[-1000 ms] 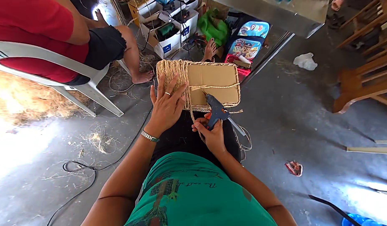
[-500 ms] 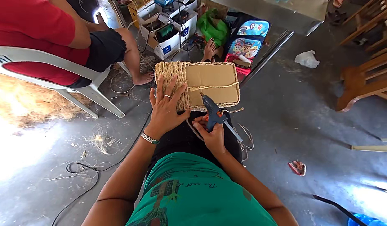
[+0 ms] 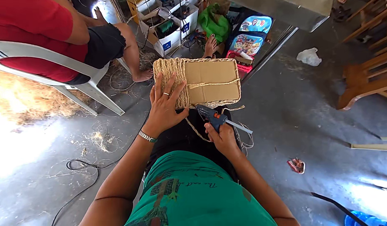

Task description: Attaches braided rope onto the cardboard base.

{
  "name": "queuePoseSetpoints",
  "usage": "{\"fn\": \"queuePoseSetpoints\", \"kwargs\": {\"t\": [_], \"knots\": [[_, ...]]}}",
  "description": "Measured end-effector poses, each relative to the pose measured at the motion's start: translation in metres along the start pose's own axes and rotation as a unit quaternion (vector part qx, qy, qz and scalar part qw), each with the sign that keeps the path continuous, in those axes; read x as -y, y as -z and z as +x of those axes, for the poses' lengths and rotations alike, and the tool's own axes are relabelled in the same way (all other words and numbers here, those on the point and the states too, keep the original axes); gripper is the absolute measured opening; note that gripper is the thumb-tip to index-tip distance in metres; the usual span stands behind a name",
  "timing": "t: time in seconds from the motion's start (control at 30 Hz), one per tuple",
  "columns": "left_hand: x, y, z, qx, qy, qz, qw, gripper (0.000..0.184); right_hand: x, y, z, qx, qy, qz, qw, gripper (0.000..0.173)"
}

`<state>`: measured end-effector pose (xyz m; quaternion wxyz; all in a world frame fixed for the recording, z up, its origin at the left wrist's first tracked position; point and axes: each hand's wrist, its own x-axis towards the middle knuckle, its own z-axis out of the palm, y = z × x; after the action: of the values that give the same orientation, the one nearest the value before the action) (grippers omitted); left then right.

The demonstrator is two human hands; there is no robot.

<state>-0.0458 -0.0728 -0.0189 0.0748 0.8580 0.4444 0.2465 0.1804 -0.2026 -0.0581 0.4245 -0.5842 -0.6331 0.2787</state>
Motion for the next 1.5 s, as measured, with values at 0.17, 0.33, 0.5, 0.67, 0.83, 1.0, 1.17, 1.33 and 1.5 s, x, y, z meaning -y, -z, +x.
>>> {"fn": "queuePoseSetpoints", "kwargs": {"t": [0.17,0.33,0.5,0.67,0.83,1.0,1.17,1.33,1.5], "knots": [[0.001,0.001,0.000,0.002,0.004,-0.006,1.000,0.083,0.007,-0.002,-0.004,0.006,-0.017,-0.012,1.000,0.040],[0.001,0.001,-0.002,0.000,-0.001,-0.007,1.000,0.084,0.009,0.002,-0.004,0.005,-0.019,-0.023,1.000,0.041],[0.002,0.001,-0.001,0.005,0.005,-0.006,1.000,0.085,0.010,-0.001,0.000,0.006,-0.005,-0.019,1.000,0.041],[0.002,0.001,-0.001,0.004,0.001,0.001,1.000,0.085,0.010,-0.002,0.002,-0.003,0.000,-0.013,1.000,0.040],[0.002,0.001,-0.001,0.004,-0.002,-0.001,1.000,0.086,0.011,0.004,0.003,0.011,-0.006,-0.029,1.000,0.041],[0.002,0.001,-0.001,0.006,-0.002,-0.001,1.000,0.085,0.008,0.009,0.002,0.001,-0.007,-0.025,1.000,0.041],[0.001,0.002,0.000,0.004,-0.002,-0.001,1.000,0.086,0.006,0.006,-0.002,0.004,-0.022,-0.024,0.999,0.043],[0.002,0.003,-0.001,0.010,0.008,-0.006,1.000,0.086,0.000,-0.010,-0.007,-0.061,0.033,0.021,0.997,0.029],[-0.002,0.003,0.002,0.017,0.020,-0.004,1.000,0.085,-0.013,-0.039,0.005,-0.066,0.084,0.061,0.992,0.053]]}}
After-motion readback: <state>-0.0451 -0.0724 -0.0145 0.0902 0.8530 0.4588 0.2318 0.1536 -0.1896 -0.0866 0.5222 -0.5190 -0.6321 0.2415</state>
